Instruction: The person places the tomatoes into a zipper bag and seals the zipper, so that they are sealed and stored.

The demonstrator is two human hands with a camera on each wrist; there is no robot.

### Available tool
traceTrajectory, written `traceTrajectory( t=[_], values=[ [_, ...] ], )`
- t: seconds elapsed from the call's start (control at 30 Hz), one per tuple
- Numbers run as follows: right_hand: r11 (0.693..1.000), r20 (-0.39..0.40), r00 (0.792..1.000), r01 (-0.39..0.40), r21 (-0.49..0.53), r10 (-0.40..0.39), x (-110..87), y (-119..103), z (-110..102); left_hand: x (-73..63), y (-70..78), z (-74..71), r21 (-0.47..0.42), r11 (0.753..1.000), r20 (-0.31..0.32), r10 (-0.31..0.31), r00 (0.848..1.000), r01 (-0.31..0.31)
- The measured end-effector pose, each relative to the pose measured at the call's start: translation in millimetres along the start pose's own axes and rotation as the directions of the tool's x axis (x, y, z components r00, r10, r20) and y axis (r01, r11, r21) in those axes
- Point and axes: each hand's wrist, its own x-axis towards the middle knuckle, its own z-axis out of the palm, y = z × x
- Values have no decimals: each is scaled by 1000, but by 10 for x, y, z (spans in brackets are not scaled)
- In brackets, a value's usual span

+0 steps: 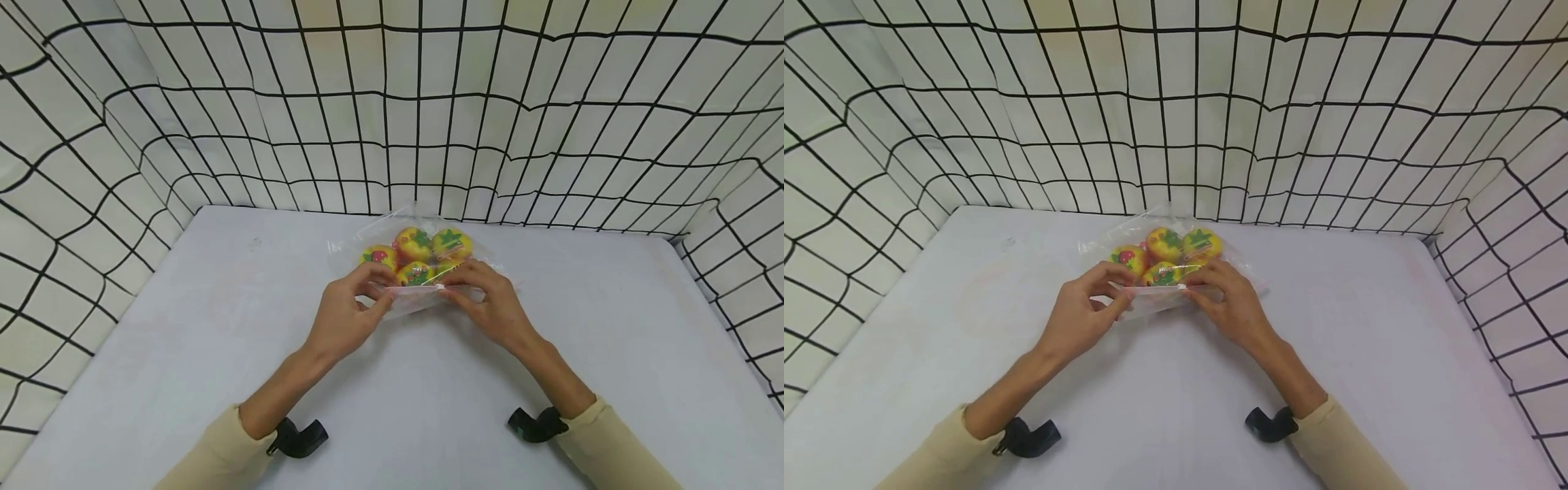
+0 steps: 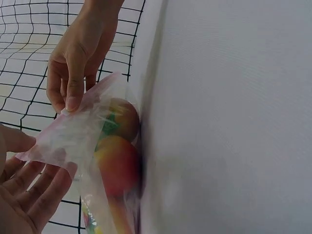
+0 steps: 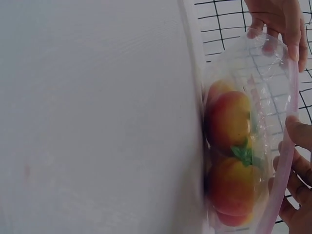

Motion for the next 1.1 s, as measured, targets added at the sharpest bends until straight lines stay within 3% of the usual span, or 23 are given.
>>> traceTrajectory(
  t=[0.1, 0.2, 0.37, 0.57, 1.1],
  values=[
    [1000, -1, 1000, 5, -18, -5, 17, -17, 8, 25, 56, 24, 129, 991, 27, 33, 999, -37],
    [1000, 1, 1000, 6, -19, -6, 29, -23, 9, 59, 95, 70, 237, 967, 33, 86, 996, -92],
    [1000, 19, 1000, -11, -11, 12, 43, -44, 22, 96, 130, 117, 332, 933, 36, 137, 990, -141],
    [1000, 29, 1000, -1, -18, 1, 20, -29, 1, 102, 120, 171, 335, 931, 22, 144, 989, -143],
    [1000, 37, 999, -10, -23, 11, 6, -23, 16, 65, 51, 155, 248, 964, -6, 100, 995, -95]
  ],
)
